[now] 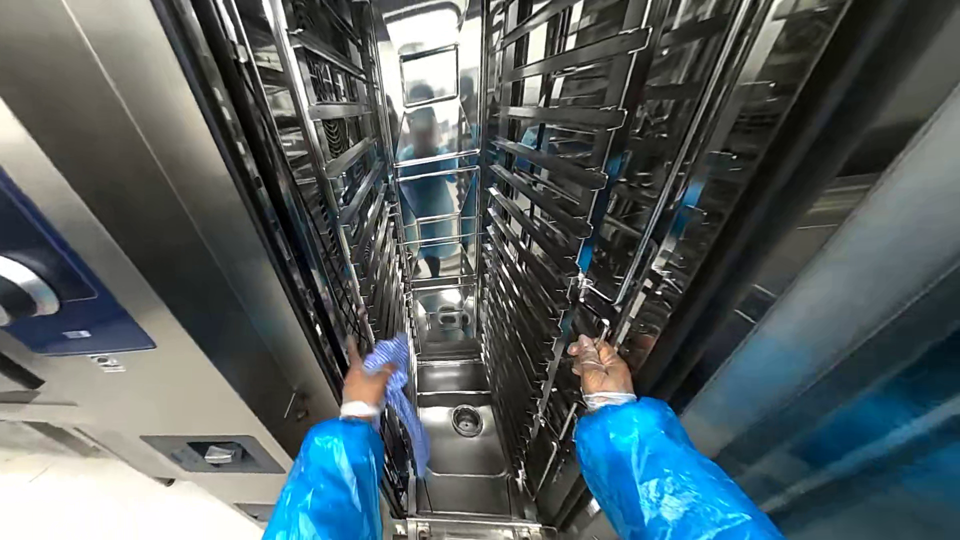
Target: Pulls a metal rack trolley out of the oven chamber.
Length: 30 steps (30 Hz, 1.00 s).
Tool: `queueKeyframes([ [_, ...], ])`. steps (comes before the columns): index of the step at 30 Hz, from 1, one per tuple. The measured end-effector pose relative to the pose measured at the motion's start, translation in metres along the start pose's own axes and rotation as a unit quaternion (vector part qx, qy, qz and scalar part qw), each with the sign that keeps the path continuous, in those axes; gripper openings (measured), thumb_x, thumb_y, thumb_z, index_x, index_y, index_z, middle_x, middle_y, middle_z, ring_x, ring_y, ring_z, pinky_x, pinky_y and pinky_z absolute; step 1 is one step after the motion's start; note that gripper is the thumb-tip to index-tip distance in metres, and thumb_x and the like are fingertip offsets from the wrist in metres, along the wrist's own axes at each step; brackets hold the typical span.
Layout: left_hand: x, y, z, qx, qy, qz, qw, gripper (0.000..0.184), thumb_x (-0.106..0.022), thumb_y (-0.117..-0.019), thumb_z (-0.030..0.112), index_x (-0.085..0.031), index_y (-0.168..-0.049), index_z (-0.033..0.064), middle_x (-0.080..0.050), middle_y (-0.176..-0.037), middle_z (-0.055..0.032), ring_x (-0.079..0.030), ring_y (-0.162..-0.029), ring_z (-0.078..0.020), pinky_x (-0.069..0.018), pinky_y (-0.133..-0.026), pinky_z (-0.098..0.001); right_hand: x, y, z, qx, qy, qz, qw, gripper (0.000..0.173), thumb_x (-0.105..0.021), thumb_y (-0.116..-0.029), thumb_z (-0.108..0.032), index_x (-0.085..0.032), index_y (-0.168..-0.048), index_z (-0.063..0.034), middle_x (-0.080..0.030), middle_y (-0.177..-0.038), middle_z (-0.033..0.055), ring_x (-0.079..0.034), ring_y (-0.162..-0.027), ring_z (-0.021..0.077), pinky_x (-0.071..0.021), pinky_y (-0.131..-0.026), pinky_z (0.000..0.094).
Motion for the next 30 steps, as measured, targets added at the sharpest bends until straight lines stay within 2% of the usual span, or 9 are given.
queueKeyframes([
  [2,-0.008,-0.012,0.012,0.016,0.051,0.014,0.998,0.106,-0.076,-0.0911,0.015,0.000,-0.164,0.0119,-0.057,-0.135,-0.0310,-0.062,-0.115,-0.0407,-0.0521,-0.096,-0.0567,-0.001,-0.002,0.005,0.006,0.013,0.004,1.000,0.038,-0.043,-0.1123,-0.026,-0.062,-0.123,0.0049,-0.067,-0.110,0.0236,-0.064,-0.096,0.0327,-0.0488,-0.088,0.0535],
  [4,-0.012,-0.011,0.020,0.011,0.072,0.047,0.996,0.093,-0.075,-0.0928,0.020,-0.014,-0.162,0.0086,-0.059,-0.130,-0.0277,-0.063,-0.110,-0.0381,-0.0533,-0.091,-0.0557,-0.001,-0.001,0.008,0.015,0.032,0.004,0.999,0.040,-0.042,-0.1124,-0.028,-0.062,-0.124,0.0044,-0.067,-0.109,0.0240,-0.065,-0.095,0.0346,-0.0496,-0.088,0.0556],
  [6,-0.014,-0.004,0.019,-0.017,0.058,0.089,0.994,0.087,-0.075,-0.0925,0.024,-0.023,-0.162,0.0153,-0.059,-0.136,-0.0275,-0.060,-0.118,-0.0446,-0.0493,-0.095,-0.0649,0.002,0.005,0.002,0.011,0.035,-0.006,0.999,0.042,-0.041,-0.1128,-0.027,-0.060,-0.129,0.0057,-0.067,-0.112,0.0242,-0.064,-0.096,0.0345,-0.0490,-0.089,0.0545],
  [8,-0.021,0.000,0.018,-0.028,0.023,0.108,0.994,0.086,-0.076,-0.0911,0.027,-0.026,-0.161,0.0185,-0.061,-0.132,-0.0293,-0.061,-0.115,-0.0492,-0.0482,-0.091,-0.0697,0.002,0.006,-0.003,0.009,0.031,-0.015,0.999,0.042,-0.041,-0.1128,-0.027,-0.060,-0.130,0.0054,-0.066,-0.114,0.0237,-0.064,-0.098,0.0335,-0.0491,-0.090,0.0534],
  [13,-0.025,-0.017,0.031,0.000,0.022,0.113,0.993,0.074,-0.075,-0.0930,0.026,-0.037,-0.153,0.0053,-0.060,-0.131,-0.0296,-0.061,-0.119,-0.0438,-0.0485,-0.099,-0.0627,0.004,0.005,-0.003,-0.010,0.019,-0.025,0.999,0.040,-0.042,-0.1125,-0.026,-0.060,-0.131,0.0044,-0.066,-0.118,0.0232,-0.064,-0.105,0.0330,-0.0491,-0.093,0.0523],
  [17,-0.021,-0.029,0.038,-0.004,0.080,0.077,0.994,0.071,-0.072,-0.0941,0.022,-0.038,-0.155,0.0085,-0.054,-0.143,-0.0247,-0.055,-0.129,-0.0373,-0.0458,-0.105,-0.0570,0.007,0.010,-0.008,-0.010,0.023,-0.045,0.999,0.042,-0.041,-0.1128,-0.027,-0.057,-0.134,0.0059,-0.065,-0.122,0.0245,-0.063,-0.108,0.0330,-0.0482,-0.096,0.0512],
  [21,-0.008,-0.036,0.045,0.030,0.117,-0.006,0.993,0.036,-0.059,-0.1016,0.024,-0.057,-0.131,0.0042,-0.063,-0.109,-0.0130,-0.061,-0.093,-0.0205,-0.0526,-0.081,-0.0410,0.010,0.004,-0.004,-0.003,0.013,-0.078,0.997,0.042,-0.041,-0.1128,-0.026,-0.056,-0.134,0.0064,-0.064,-0.123,0.0237,-0.063,-0.109,0.0324,-0.0489,-0.096,0.0511],
  [24,-0.003,-0.037,0.045,0.047,0.141,-0.080,0.986,0.016,-0.046,-0.1051,0.027,-0.056,-0.103,0.0151,-0.059,-0.080,0.0016,-0.059,-0.068,-0.0072,-0.0513,-0.059,-0.0258,0.013,0.007,-0.005,-0.004,-0.001,-0.092,0.996,0.040,-0.040,-0.1130,-0.026,-0.056,-0.131,0.0057,-0.064,-0.119,0.0221,-0.063,-0.103,0.0281,-0.0490,-0.094,0.0468],
  [30,-0.003,-0.023,0.043,0.037,0.121,-0.080,0.989,0.016,-0.049,-0.1046,0.023,-0.057,-0.112,0.0116,-0.057,-0.086,-0.0005,-0.058,-0.072,-0.0087,-0.0508,-0.064,-0.0281,0.021,0.011,-0.003,-0.002,-0.009,-0.081,0.997,0.038,-0.040,-0.1130,-0.023,-0.056,-0.132,0.0048,-0.063,-0.117,0.0180,-0.062,-0.100,0.0227,-0.0496,-0.093,0.0425],
])
Point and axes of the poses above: each hand's wrist, its own y-axis away from the middle knuckle, its own x-axis out of the back of the hand, z = x × y, the point moved 3 cm from there along -y, towards the middle knuckle
